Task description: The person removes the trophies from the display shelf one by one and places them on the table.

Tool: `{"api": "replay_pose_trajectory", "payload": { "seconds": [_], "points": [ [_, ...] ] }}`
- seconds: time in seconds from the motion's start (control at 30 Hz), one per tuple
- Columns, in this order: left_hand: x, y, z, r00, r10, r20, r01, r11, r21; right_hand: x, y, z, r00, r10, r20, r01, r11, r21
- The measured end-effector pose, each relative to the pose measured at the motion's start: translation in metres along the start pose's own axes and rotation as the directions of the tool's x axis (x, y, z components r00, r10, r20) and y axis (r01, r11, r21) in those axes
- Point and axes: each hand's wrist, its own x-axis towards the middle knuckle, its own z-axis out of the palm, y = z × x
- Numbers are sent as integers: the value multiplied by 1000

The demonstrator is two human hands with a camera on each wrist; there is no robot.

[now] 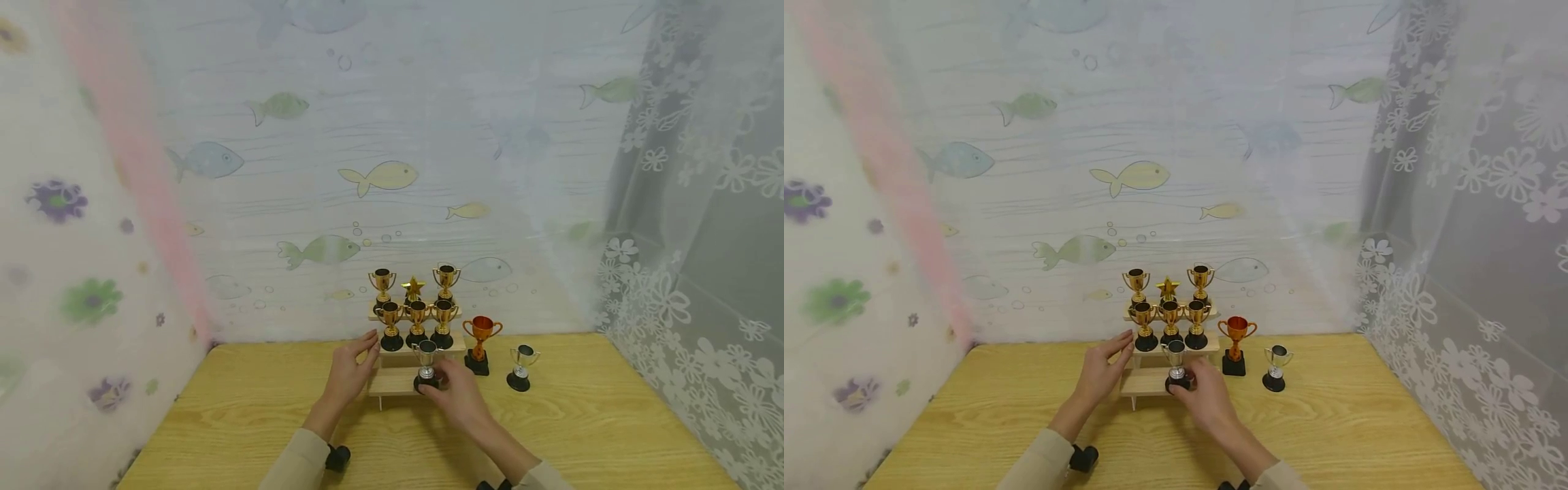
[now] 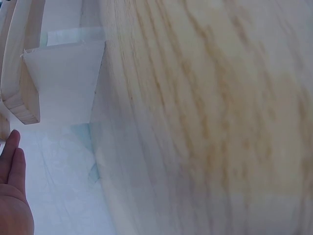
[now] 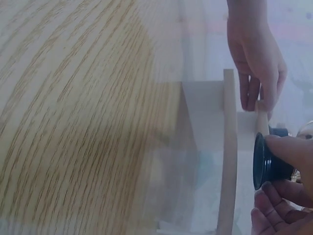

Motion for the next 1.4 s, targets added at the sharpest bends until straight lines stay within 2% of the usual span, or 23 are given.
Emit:
{"api": "replay_pose_trajectory", "payload": {
  "seconds": [0.77, 1.13, 1.4],
  "points": [
    [1, 4, -1, 1000, -17, 2, 16, 1000, 14, -6, 11, -32, 999, 36, -27, -37, 999, -38],
    [0, 2, 0, 1000, -13, -7, 13, 1000, 12, -8, 20, -37, 997, 73, -25, -74, 996, -45],
    [1, 2, -1, 1000, -14, -5, 14, 1000, 13, -11, 29, -42, 997, 49, -53, -54, 995, -83]
  ]
}}
